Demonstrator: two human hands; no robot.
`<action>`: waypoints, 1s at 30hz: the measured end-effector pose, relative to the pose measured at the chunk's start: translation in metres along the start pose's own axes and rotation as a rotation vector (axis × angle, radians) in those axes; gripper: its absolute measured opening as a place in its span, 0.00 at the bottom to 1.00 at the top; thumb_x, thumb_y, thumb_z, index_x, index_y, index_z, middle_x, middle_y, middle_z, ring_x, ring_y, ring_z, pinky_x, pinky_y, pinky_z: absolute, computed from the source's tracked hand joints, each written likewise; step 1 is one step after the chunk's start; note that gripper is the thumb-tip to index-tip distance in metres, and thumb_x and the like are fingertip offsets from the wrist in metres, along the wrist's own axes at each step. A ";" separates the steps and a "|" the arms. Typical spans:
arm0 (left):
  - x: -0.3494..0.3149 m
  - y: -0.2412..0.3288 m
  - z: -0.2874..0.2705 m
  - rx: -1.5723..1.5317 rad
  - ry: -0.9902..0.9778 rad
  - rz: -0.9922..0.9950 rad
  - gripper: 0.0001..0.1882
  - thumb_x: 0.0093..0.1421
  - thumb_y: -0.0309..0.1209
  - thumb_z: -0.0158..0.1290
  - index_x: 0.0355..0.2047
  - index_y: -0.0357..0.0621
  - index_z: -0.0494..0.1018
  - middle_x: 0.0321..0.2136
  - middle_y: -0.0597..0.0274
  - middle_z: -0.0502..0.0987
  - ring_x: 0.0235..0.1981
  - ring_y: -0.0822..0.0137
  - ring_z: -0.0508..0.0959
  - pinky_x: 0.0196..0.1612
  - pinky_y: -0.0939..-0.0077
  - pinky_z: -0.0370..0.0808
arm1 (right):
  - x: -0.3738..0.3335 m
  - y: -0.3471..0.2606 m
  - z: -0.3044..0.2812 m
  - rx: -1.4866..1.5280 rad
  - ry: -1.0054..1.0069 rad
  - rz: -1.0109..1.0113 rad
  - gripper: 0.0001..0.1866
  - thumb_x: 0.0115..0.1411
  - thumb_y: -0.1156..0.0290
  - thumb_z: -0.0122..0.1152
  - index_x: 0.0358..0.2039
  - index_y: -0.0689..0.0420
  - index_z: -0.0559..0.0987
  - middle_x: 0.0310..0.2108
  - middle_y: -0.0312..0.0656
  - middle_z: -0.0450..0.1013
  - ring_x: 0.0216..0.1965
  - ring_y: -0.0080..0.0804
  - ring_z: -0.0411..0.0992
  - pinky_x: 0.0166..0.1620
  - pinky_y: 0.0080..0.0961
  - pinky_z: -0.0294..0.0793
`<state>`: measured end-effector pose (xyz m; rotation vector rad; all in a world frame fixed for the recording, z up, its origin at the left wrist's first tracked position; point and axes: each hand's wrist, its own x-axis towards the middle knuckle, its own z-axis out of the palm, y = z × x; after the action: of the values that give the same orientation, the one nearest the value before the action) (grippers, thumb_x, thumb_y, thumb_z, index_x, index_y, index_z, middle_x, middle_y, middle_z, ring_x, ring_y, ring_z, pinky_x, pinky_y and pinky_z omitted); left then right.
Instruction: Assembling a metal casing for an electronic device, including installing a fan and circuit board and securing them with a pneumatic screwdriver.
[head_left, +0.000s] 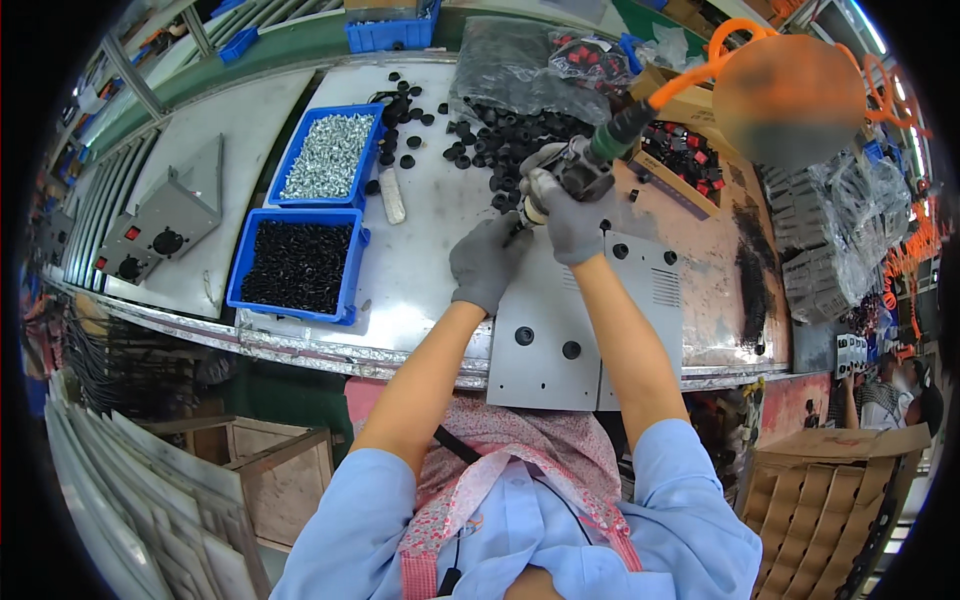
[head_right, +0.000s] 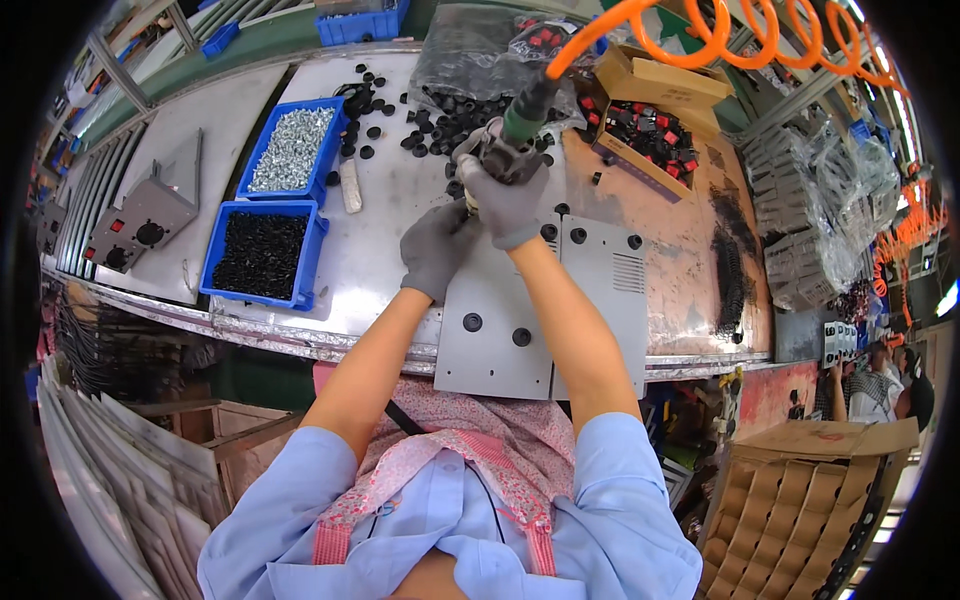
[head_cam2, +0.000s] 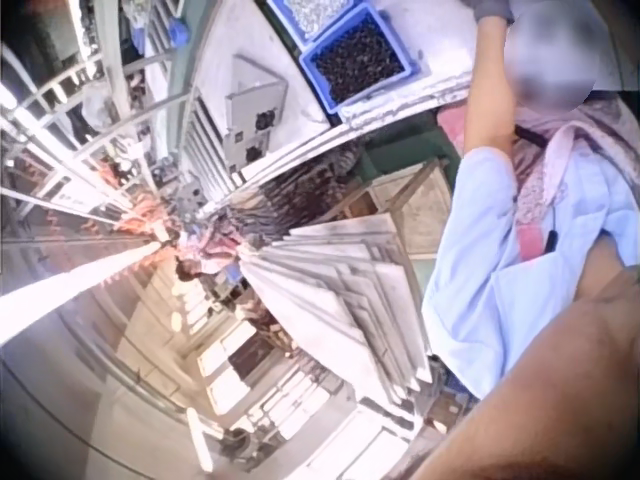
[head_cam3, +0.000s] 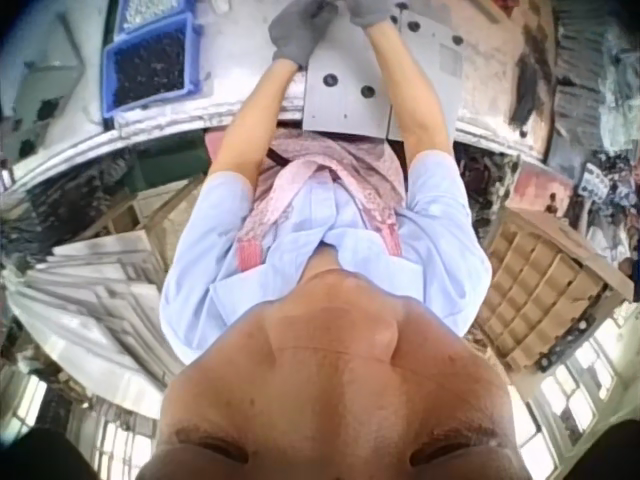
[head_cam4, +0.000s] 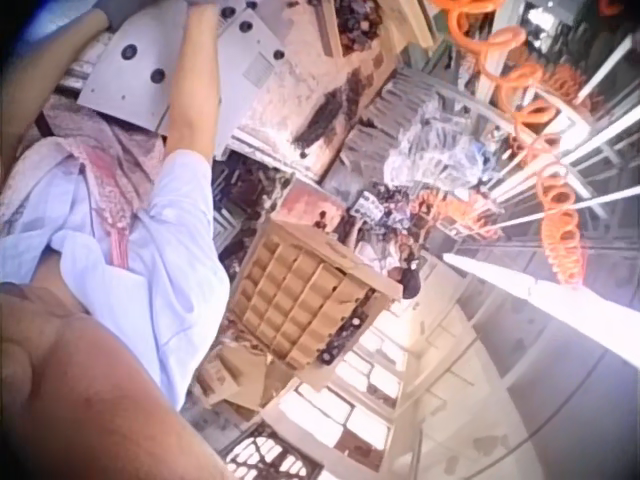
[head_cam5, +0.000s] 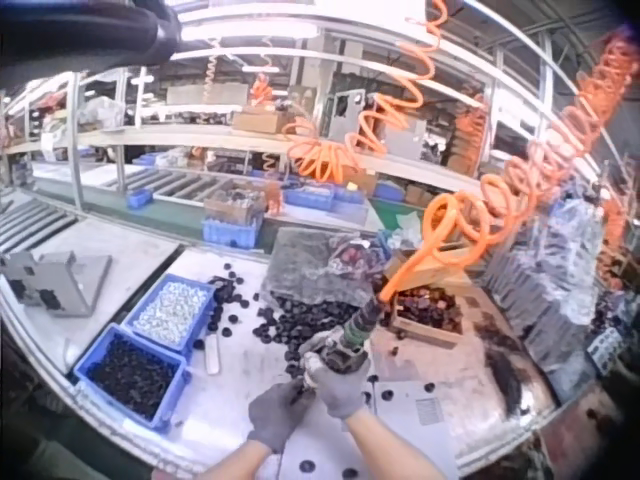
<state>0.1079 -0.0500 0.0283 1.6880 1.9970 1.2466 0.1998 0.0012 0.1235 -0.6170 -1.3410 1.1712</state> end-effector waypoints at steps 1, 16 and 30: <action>0.003 -0.002 0.000 -0.007 -0.016 -0.016 0.16 0.54 0.45 0.54 0.42 0.55 0.75 0.29 0.63 0.77 0.31 0.61 0.77 0.35 0.66 0.72 | -0.006 -0.011 0.004 0.012 0.020 -0.021 0.10 0.49 0.85 0.53 0.33 0.61 0.74 0.27 0.40 0.73 0.25 0.22 0.72 0.29 0.18 0.73; -0.024 0.005 -0.046 -1.795 -0.482 -0.790 0.26 0.68 0.47 0.35 0.52 0.35 0.61 0.43 0.47 0.72 0.45 0.55 0.75 0.42 0.71 0.78 | -0.150 -0.158 -0.033 0.148 0.003 -0.299 0.20 0.52 0.67 0.56 0.44 0.55 0.65 0.32 0.47 0.68 0.29 0.35 0.69 0.33 0.37 0.72; -0.092 0.063 -0.059 -1.635 -0.949 -0.822 0.14 0.65 0.41 0.46 0.40 0.42 0.67 0.30 0.59 0.75 0.23 0.73 0.75 0.14 0.90 0.63 | -0.157 -0.169 -0.026 0.049 0.043 -0.444 0.19 0.53 0.65 0.55 0.44 0.56 0.65 0.31 0.46 0.68 0.26 0.33 0.70 0.30 0.35 0.73</action>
<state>0.1400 -0.1607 0.0791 0.3115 0.4406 0.8672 0.2993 -0.1923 0.2044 -0.2850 -1.3231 0.8213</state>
